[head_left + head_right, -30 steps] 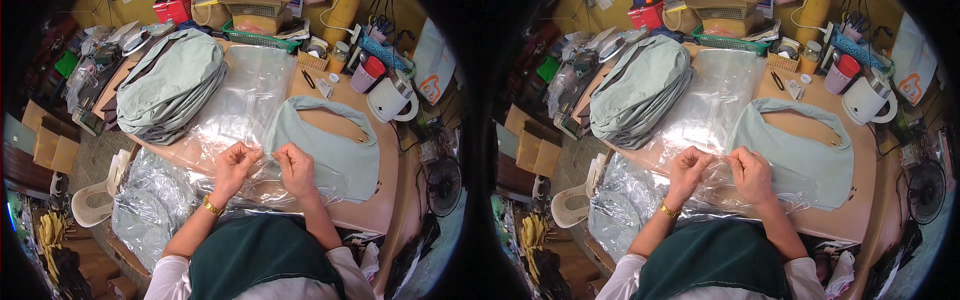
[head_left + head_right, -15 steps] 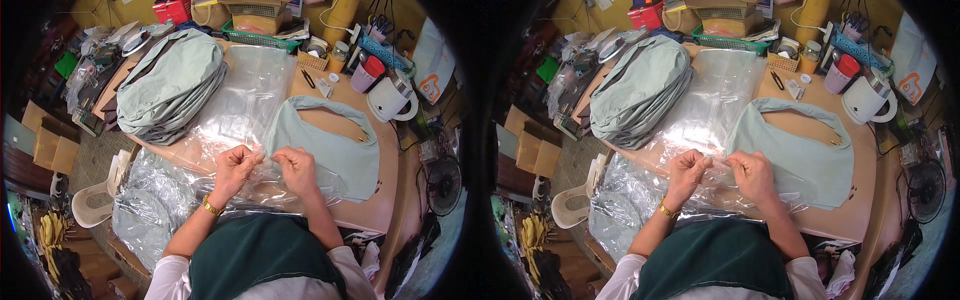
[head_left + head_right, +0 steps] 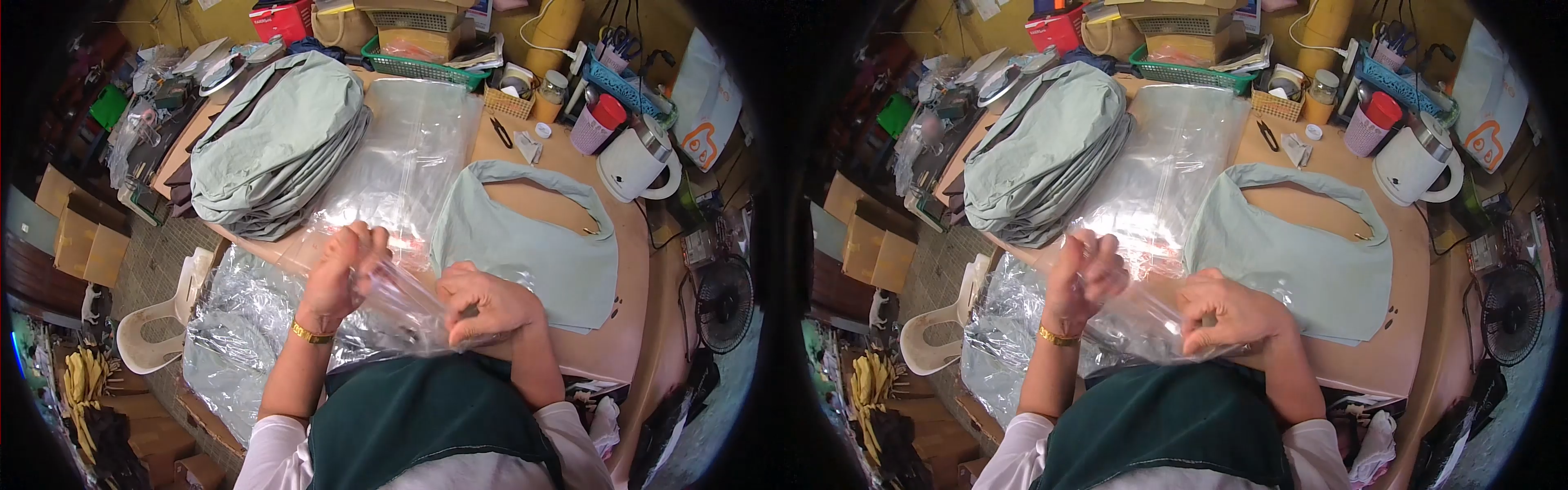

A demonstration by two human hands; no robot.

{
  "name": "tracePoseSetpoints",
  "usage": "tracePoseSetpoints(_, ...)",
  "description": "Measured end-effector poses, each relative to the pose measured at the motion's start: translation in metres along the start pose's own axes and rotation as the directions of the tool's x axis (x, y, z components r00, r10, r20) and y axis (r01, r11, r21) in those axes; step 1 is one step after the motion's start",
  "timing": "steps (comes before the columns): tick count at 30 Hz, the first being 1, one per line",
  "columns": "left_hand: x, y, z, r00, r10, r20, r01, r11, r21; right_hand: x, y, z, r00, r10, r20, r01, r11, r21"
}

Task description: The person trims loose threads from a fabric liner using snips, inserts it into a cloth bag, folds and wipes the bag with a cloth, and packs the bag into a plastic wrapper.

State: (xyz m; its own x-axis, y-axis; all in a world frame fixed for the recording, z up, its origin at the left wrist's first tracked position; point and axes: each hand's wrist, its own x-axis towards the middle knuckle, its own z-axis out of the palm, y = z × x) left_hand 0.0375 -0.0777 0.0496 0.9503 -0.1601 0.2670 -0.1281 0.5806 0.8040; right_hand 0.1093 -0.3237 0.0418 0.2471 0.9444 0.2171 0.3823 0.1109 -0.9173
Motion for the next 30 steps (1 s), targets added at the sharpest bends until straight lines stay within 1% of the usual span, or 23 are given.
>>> tracePoseSetpoints(2,-0.001,0.015,0.001,0.991,-0.130,-0.036,0.109,0.929,-0.352,-0.004,-0.005,-0.005,1.000,-0.027,-0.013,0.022,0.958,-0.285)
tracePoseSetpoints(3,-0.001,0.014,-0.008,0.988,-0.127,0.092,0.152,0.920,-0.363,-0.006,-0.008,-0.006,1.000,-0.029,-0.012,0.024,0.958,-0.287)
tracePoseSetpoints(4,-0.003,0.015,-0.010,0.988,-0.126,0.092,0.151,0.920,-0.361,-0.009,-0.011,-0.005,0.953,-0.079,-0.291,0.063,0.996,-0.063)
tracePoseSetpoints(5,-0.004,0.016,-0.011,0.957,-0.203,0.207,0.159,0.965,0.211,-0.013,-0.011,-0.004,0.903,-0.068,-0.424,0.098,0.994,0.049)
tracePoseSetpoints(6,-0.006,0.017,-0.012,0.911,-0.327,0.253,0.056,0.704,0.708,-0.018,-0.010,-0.003,0.834,-0.057,-0.549,0.162,0.976,0.145)
tracePoseSetpoints(7,-0.008,0.019,-0.015,0.911,-0.327,0.251,0.058,0.705,0.707,-0.024,-0.006,-0.003,0.868,-0.016,-0.496,0.186,0.937,0.295)
tracePoseSetpoints(9,-0.010,0.031,-0.025,0.970,-0.232,0.075,0.155,0.826,0.543,-0.025,-0.011,-0.007,0.901,0.014,-0.433,0.197,0.877,0.438)
tracePoseSetpoints(10,-0.010,0.038,-0.031,0.980,-0.197,-0.020,0.185,0.876,0.446,-0.021,-0.027,-0.013,0.975,0.176,-0.138,-0.156,0.977,0.143)
tracePoseSetpoints(11,-0.010,0.049,-0.037,0.988,-0.131,-0.082,0.147,0.961,0.234,-0.019,-0.036,-0.015,0.901,0.425,0.090,-0.392,0.884,-0.254)
tracePoseSetpoints(12,-0.010,0.061,-0.040,0.984,-0.079,-0.158,0.082,0.996,0.015,-0.020,-0.032,-0.014,0.900,0.426,0.088,-0.394,0.883,-0.255)
tracePoseSetpoints(15,-0.012,0.072,-0.021,0.963,-0.073,-0.259,0.080,0.997,0.017,-0.019,-0.021,-0.011,0.995,0.080,0.051,-0.071,0.984,-0.161)
tracePoseSetpoints(16,-0.013,0.073,-0.016,0.914,-0.081,-0.397,0.048,0.995,-0.093,-0.014,-0.024,-0.006,0.952,-0.088,-0.294,0.089,0.996,-0.011)
tracePoseSetpoints(17,-0.016,0.071,-0.029,0.980,0.105,-0.166,-0.047,0.945,0.323,-0.018,-0.024,-0.004,0.876,-0.138,-0.462,0.182,0.982,0.052)
tracePoseSetpoints(18,-0.016,0.072,-0.035,0.980,0.108,-0.169,-0.048,0.945,0.325,-0.021,-0.024,-0.002,0.768,-0.182,-0.613,0.288,0.954,0.077)
tracePoseSetpoints(20,-0.013,0.076,-0.043,0.840,-0.503,0.204,0.203,0.640,0.741,-0.039,-0.022,-0.007,0.764,0.056,-0.643,0.281,0.868,0.410)
tracePoseSetpoints(21,-0.012,0.081,-0.044,0.849,-0.507,0.146,0.230,0.604,0.763,-0.039,-0.026,-0.010,0.760,0.136,-0.636,0.283,0.812,0.511)
tracePoseSetpoints(22,-0.013,0.081,-0.045,0.848,-0.509,0.147,0.230,0.604,0.763,-0.033,-0.033,-0.016,0.934,0.140,-0.328,-0.107,0.988,0.115)
tracePoseSetpoints(23,-0.015,0.079,-0.046,0.975,-0.220,-0.037,0.219,0.916,0.335,-0.029,-0.039,-0.019,0.947,0.321,-0.024,-0.301,0.857,-0.418)
tracePoseSetpoints(24,-0.017,0.076,-0.049,0.937,-0.029,-0.347,-0.018,0.991,-0.133,-0.030,-0.033,-0.017,0.946,0.322,-0.028,-0.303,0.856,-0.418)
tracePoseSetpoints(26,-0.017,0.075,-0.081,0.999,0.032,-0.013,-0.034,0.939,-0.343,-0.034,-0.009,-0.013,0.998,0.044,-0.033,-0.049,0.986,-0.162)
tracePoseSetpoints(27,-0.021,0.075,-0.079,0.994,-0.049,0.097,0.069,0.974,-0.215,-0.036,-0.004,-0.015,0.999,0.043,-0.030,-0.048,0.985,-0.168)
tracePoseSetpoints(28,-0.023,0.077,-0.075,0.972,-0.183,0.149,0.150,0.966,0.210,-0.038,0.000,-0.017,0.854,-0.031,-0.519,0.088,0.993,0.085)
tracePoseSetpoints(30,-0.020,0.082,-0.052,0.830,-0.549,0.096,0.253,0.524,0.813,-0.053,0.009,-0.022,0.486,0.050,-0.872,0.323,0.917,0.232)
